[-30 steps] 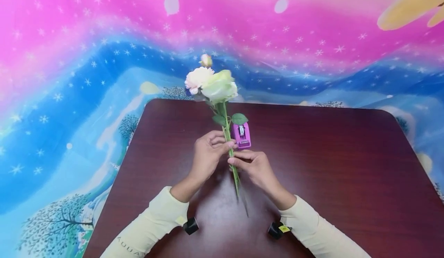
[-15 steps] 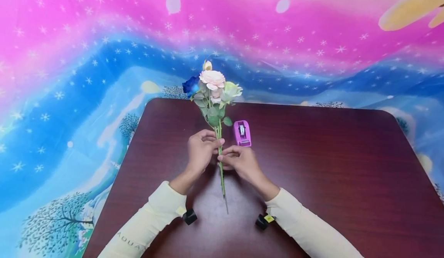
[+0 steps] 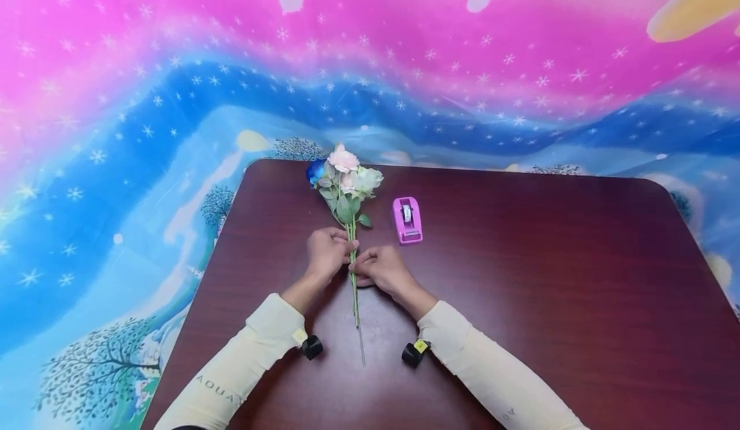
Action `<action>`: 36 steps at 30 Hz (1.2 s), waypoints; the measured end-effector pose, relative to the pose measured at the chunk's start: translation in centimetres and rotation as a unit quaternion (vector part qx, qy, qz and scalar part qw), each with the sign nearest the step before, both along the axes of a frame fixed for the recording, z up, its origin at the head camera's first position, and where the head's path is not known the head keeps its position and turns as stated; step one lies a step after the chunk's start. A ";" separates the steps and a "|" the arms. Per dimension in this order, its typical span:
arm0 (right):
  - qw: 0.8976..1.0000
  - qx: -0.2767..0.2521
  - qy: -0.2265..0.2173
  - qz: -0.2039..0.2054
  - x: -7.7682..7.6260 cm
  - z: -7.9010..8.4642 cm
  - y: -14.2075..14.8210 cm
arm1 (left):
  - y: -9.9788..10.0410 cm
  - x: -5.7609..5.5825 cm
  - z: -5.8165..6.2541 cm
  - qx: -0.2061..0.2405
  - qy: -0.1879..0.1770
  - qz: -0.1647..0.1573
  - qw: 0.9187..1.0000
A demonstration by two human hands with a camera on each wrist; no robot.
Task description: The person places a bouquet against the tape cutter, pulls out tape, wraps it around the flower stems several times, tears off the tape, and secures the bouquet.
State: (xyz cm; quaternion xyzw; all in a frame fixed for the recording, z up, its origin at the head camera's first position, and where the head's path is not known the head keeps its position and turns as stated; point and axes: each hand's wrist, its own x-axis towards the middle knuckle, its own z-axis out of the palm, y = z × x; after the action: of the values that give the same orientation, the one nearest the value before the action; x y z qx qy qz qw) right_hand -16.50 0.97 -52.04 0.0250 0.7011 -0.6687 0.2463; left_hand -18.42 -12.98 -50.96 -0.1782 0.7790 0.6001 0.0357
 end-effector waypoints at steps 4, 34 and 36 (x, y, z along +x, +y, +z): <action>1.000 0.016 -0.011 0.007 0.0 -0.4 0.0 | -0.4 0.1 -0.8 -0.019 -0.014 -0.021 0.999; 0.952 0.250 0.159 0.072 -2.4 4.6 8.3 | -5.1 0.9 2.9 -0.188 -0.032 -0.091 0.977; 0.946 0.257 0.188 0.069 -2.6 5.4 9.8 | -5.3 1.1 3.7 -0.208 -0.007 -0.068 0.976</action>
State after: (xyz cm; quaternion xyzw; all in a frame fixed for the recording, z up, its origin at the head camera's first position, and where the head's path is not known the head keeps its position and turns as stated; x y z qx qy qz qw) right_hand -19.15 10.81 -46.64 -0.0871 0.8826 -0.4402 0.1404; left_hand -17.33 -18.31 -47.31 -0.1330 0.8968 0.4197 0.0443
